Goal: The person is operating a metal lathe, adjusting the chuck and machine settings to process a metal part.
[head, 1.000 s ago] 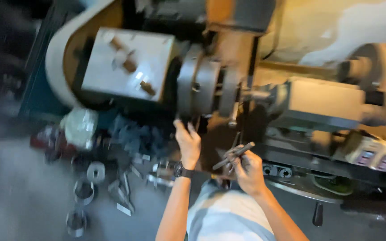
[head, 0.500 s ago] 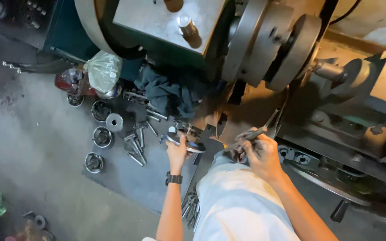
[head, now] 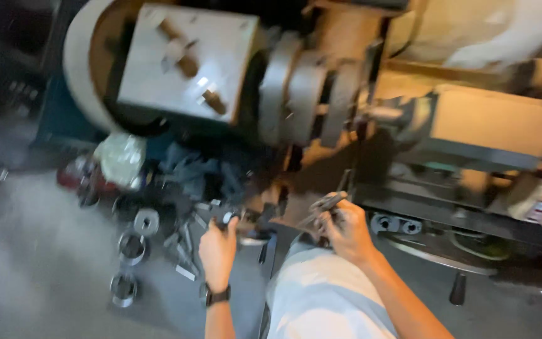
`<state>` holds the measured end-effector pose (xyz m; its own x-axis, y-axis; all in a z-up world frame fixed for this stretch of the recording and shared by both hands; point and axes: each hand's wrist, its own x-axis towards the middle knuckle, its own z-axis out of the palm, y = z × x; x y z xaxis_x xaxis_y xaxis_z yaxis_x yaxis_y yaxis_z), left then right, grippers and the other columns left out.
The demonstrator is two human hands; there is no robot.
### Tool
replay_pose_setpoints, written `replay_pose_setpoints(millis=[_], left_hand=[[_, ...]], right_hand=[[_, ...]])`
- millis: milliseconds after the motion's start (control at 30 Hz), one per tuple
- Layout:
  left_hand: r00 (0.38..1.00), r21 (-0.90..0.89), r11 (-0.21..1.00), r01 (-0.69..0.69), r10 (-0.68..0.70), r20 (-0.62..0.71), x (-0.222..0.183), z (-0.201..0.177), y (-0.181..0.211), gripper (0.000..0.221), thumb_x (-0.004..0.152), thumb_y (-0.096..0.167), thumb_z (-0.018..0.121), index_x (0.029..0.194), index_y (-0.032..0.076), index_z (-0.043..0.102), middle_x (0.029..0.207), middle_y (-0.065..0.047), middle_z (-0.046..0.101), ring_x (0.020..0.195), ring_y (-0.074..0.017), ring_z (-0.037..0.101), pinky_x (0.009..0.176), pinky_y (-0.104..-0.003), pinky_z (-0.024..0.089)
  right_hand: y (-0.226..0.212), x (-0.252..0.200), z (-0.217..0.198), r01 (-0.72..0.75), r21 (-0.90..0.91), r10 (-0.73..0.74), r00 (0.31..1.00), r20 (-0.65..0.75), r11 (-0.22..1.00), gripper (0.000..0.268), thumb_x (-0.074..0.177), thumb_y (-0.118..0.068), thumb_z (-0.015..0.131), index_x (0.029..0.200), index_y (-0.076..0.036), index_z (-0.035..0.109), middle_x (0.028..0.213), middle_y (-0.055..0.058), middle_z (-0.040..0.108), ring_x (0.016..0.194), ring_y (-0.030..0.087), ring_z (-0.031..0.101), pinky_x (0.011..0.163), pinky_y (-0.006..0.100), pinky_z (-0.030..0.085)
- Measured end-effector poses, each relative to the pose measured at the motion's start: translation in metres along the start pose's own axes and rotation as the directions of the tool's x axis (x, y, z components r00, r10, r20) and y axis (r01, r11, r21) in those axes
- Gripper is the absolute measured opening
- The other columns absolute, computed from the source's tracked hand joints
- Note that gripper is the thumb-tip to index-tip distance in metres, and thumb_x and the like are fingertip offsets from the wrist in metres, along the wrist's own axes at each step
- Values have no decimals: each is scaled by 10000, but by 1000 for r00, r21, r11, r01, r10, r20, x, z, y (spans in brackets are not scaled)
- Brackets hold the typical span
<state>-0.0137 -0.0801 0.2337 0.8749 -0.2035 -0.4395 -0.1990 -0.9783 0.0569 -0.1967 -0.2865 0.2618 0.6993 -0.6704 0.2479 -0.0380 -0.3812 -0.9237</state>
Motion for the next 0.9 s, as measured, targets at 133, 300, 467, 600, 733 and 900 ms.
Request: replay_pose_setpoints(millis=[133, 300, 467, 600, 733, 900], left_hand=[[605, -356, 513, -781, 480, -635, -37, -91, 118, 323, 909, 59, 691, 1214, -42, 655, 1123, -137, 695, 942, -293, 673, 818, -354, 535], [286, -118, 297, -948, 623, -728, 61, -139, 261, 451, 968, 120, 696, 1358, -55, 551, 1468, -311, 473, 1325, -488, 518, 1123, -476, 455], [726, -53, 766, -641, 583, -364, 134, -147, 311, 443, 898, 373, 606, 906, -51, 734, 924, -307, 717, 804, -532, 666, 729, -550, 555], [530, -12, 654, -756, 601, -599, 117, -128, 283, 423, 932, 372, 694, 856, -43, 661, 796, -278, 681, 718, -488, 631, 676, -531, 525], [385, -178, 429, -886, 466, -796, 50, -106, 237, 370, 1000, 191, 656, 1284, -33, 580, 1085, -242, 682, 907, -426, 678, 792, -454, 539], [440, -319, 357, -878, 339, -831, 49, 12, 171, 542, 961, 2, 603, 1456, 8, 382, 1277, -300, 632, 1022, -494, 670, 859, -490, 539]], right_hand=[[1, -3, -15, -290, 352, 295, 955, 40, 890, 100, 959, -12, 599, 981, 36, 685, 900, 78, 672, 657, 132, 620, 574, 244, 534], [-15, -1, -29, -238, 291, 260, 965, -39, 927, 81, 949, -10, 616, 917, 17, 686, 808, 47, 658, 577, 118, 585, 518, 254, 487], [-7, -15, -32, -219, 349, 268, 958, -101, 911, 113, 960, -6, 575, 954, 35, 681, 921, 86, 703, 626, 131, 626, 552, 255, 554], [-10, -10, -33, -264, 400, 330, 938, -105, 877, 122, 968, -47, 600, 910, 33, 672, 913, 89, 700, 624, 144, 616, 568, 270, 538], [-9, -3, -32, -284, 382, 334, 940, -70, 879, 81, 940, -8, 625, 921, 30, 693, 927, 78, 709, 630, 145, 636, 569, 262, 551], [7, -6, -20, -220, 351, 253, 966, -50, 910, 73, 922, 0, 645, 931, 37, 707, 946, 78, 707, 629, 139, 647, 558, 253, 552]])
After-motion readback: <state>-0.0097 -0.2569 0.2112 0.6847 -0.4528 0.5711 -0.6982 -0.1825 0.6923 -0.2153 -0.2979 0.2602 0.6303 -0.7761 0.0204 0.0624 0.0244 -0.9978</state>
